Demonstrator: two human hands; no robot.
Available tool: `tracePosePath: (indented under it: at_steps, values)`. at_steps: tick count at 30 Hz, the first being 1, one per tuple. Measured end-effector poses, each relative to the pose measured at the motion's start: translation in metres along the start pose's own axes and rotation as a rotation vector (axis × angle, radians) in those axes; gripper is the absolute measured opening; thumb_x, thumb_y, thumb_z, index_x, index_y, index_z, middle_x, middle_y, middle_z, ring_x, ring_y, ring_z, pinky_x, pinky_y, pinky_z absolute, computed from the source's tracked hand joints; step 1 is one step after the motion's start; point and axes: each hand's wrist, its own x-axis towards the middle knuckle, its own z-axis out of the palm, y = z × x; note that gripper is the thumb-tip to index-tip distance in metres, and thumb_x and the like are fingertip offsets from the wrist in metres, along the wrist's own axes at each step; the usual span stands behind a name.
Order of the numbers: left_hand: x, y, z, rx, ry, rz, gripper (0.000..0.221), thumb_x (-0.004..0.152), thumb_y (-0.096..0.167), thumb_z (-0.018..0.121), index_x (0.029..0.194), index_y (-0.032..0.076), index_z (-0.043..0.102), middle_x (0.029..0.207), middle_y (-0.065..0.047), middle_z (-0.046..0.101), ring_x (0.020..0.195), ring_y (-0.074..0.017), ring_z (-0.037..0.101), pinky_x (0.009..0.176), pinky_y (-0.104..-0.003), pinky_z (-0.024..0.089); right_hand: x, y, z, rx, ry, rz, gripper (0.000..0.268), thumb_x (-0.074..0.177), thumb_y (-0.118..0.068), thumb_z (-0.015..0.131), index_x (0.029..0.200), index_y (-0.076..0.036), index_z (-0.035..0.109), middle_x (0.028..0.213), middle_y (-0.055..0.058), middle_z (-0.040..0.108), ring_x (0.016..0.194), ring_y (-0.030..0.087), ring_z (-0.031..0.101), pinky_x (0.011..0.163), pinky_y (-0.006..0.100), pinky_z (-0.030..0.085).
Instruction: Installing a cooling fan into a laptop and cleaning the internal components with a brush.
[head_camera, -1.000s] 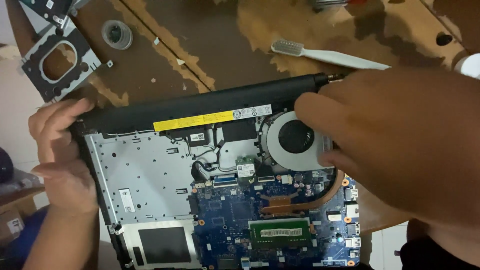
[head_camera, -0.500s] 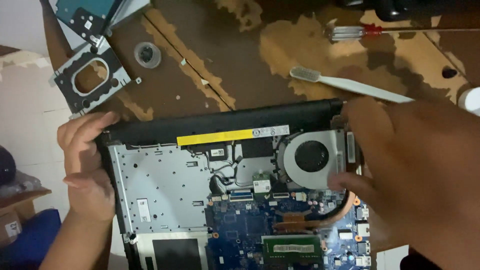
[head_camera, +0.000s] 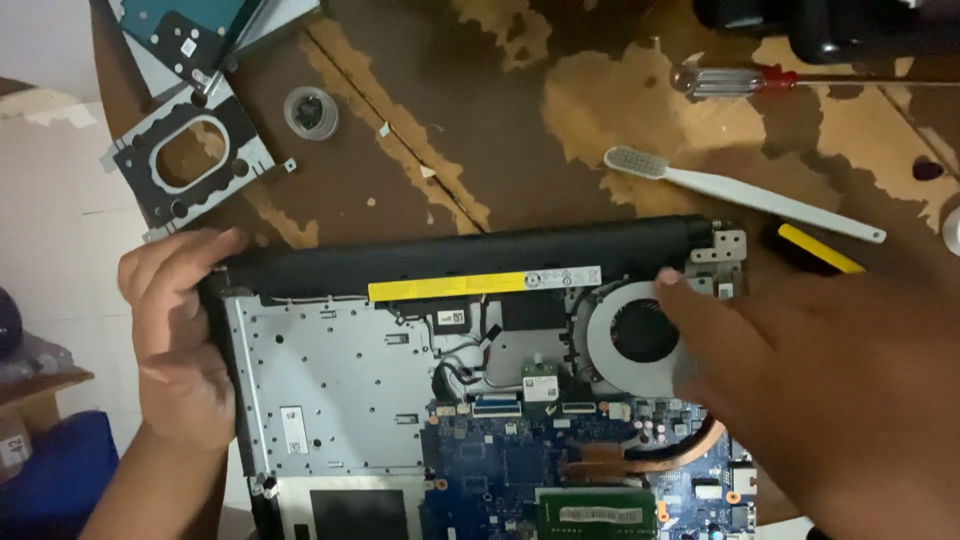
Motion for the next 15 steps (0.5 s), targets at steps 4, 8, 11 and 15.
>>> tracePosePath:
  at_steps: [4, 8, 11, 15]
  values:
    - [0.004, -0.001, -0.005, 0.038, -0.074, 0.039, 0.107, 0.104, 0.077, 0.000, 0.134, -0.006, 0.060, 0.129, -0.022, 0.062, 0.128, -0.0353, 0.051, 0.118, -0.046, 0.028, -0.003, -0.001, 0.011, -0.202, -0.115, 0.058, 0.073, 0.057, -0.071, 0.070, 0.125, -0.046, 0.058, 0.086, -0.011, 0.076, 0.122, 0.022, 0.070, 0.105, 0.050, 0.054]
    - [0.013, 0.015, -0.018, 0.049, -0.170, 0.096, 0.065, 0.109, 0.045, 0.033, 0.142, -0.007, 0.054, 0.138, -0.023, 0.055, 0.135, -0.0382, 0.047, 0.119, -0.050, 0.032, -0.005, -0.001, 0.011, -0.297, -0.159, 0.092, 0.067, 0.066, -0.082, 0.062, 0.126, -0.053, 0.059, 0.067, -0.014, 0.072, 0.073, 0.007, 0.075, 0.073, 0.028, 0.052]
    - [0.017, 0.024, -0.031, 0.192, -0.160, 0.266, 0.045, 0.107, 0.018, 0.058, 0.142, -0.011, 0.056, 0.138, -0.027, 0.055, 0.131, -0.0430, 0.049, 0.115, -0.055, 0.037, -0.003, -0.001, 0.015, -0.221, -0.221, 0.112, 0.090, 0.058, -0.089, 0.063, 0.138, -0.050, 0.052, 0.081, -0.012, 0.077, 0.078, 0.009, 0.079, 0.071, 0.027, 0.055]
    - [0.025, 0.084, -0.042, 0.389, -0.206, 0.346, 0.034, 0.107, 0.023, 0.061, 0.129, -0.001, 0.073, 0.126, -0.015, 0.067, 0.114, -0.0355, 0.060, 0.106, -0.049, 0.030, -0.004, 0.002, 0.019, -0.092, -0.170, 0.147, 0.090, 0.055, -0.084, 0.068, 0.137, -0.047, 0.057, 0.099, -0.013, 0.078, 0.088, 0.013, 0.080, 0.076, 0.031, 0.059]
